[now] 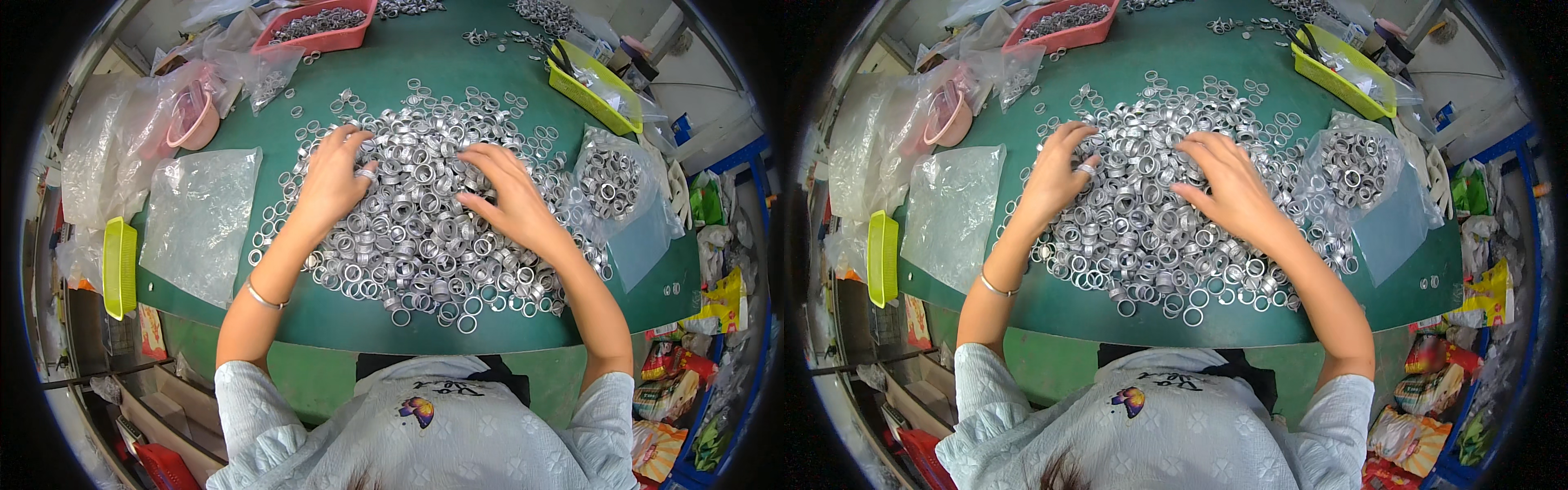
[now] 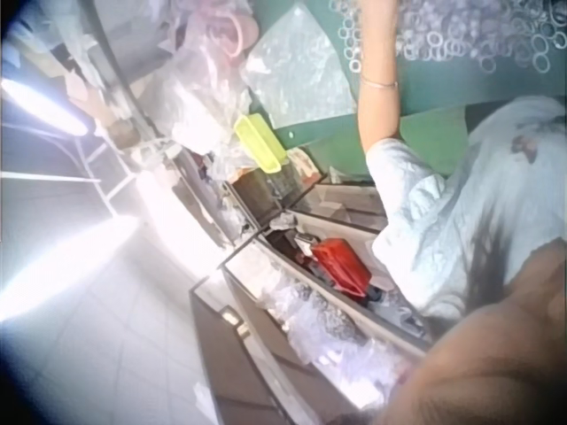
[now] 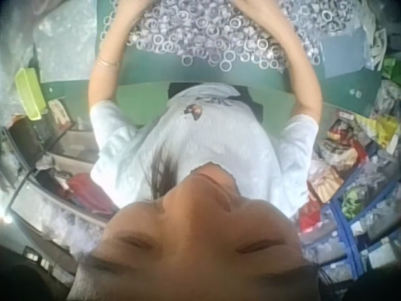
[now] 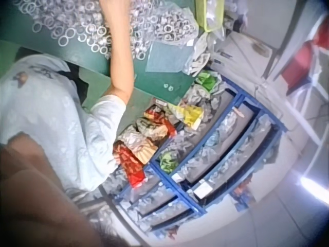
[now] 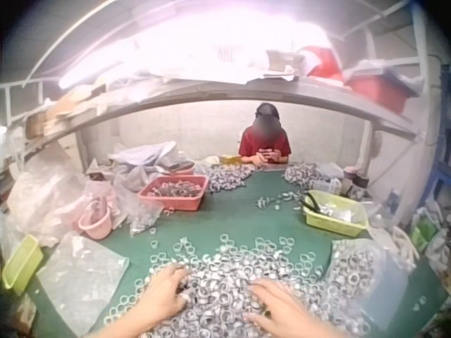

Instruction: The person sorts through a large pile of silver-colored metal rings and small metal cylinders by hand on a green table, picking up several items at a time and separating them.

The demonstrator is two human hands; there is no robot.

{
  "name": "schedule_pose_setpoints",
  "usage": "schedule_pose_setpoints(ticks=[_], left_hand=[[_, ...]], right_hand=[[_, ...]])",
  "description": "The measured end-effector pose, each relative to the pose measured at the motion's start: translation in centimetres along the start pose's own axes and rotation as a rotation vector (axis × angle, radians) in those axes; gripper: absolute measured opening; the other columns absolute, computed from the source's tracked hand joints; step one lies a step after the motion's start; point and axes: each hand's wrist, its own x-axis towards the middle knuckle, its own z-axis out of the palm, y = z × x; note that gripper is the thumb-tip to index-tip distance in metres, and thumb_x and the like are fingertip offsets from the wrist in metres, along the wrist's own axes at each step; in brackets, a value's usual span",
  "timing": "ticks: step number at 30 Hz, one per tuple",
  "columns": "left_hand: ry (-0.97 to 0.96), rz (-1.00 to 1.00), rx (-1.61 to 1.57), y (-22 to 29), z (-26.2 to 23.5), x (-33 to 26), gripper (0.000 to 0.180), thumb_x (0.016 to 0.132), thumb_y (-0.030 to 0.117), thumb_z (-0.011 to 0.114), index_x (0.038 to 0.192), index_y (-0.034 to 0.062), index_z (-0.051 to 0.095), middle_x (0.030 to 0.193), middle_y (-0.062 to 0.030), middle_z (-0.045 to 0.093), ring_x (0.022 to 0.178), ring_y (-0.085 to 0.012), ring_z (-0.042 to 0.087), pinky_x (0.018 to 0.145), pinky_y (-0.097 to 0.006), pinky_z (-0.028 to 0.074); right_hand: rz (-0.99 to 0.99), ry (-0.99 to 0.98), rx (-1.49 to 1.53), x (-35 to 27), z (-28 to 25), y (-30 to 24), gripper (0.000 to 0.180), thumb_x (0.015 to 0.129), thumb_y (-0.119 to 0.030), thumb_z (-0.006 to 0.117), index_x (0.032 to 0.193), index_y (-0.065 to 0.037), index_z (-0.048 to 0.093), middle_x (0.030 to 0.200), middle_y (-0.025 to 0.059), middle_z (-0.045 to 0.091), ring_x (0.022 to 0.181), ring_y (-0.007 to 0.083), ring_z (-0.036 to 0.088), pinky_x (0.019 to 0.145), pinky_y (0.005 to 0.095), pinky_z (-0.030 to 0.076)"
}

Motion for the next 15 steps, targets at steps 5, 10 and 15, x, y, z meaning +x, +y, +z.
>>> schedule_pose_setpoints(ticks=[5, 10, 15], left_hand=[[-0.050, -0.056, 0.171, -1.3, -0.2, -0.8, 0.044, 0.078, 0.023, 0.069, 0.116, 0.0038, 0.057, 0.126, -0.0156, 0.051, 0.116, -0.0346, 0.048, 0.099, -0.039, 0.038], [-0.149, -0.086, 0.110, -3.4, -2.5, -1.4, 0.042, 0.077, 0.014, 0.066, 0.117, 0.0026, 0.056, 0.127, -0.0170, 0.050, 0.119, -0.0357, 0.046, 0.101, -0.040, 0.036], [-0.281, 0.085, -0.052, -2.2, -3.3, -0.3, 0.049, 0.070, -0.010, 0.046, 0.116, 0.0026, 0.054, 0.129, -0.0182, 0.048, 0.124, -0.0346, 0.043, 0.106, -0.039, 0.033]], right_hand=[[-0.023, -0.137, -0.149, -0.1, 1.6, 1.4, 0.043, 0.082, -0.026, 0.065, 0.117, -0.004, 0.054, 0.118, 0.0138, 0.053, 0.113, 0.0304, 0.049, 0.093, 0.0414, 0.040], [0.042, -0.072, -0.152, -2.2, 0.0, 1.3, 0.033, 0.079, -0.014, 0.065, 0.110, -0.007, 0.056, 0.111, 0.0103, 0.056, 0.098, 0.0310, 0.057, 0.083, 0.0395, 0.047], [0.101, -0.031, -0.119, -3.5, -1.7, 0.9, 0.032, 0.080, -0.014, 0.064, 0.110, -0.006, 0.055, 0.102, 0.0117, 0.058, 0.097, 0.0311, 0.056, 0.084, 0.0404, 0.045]])
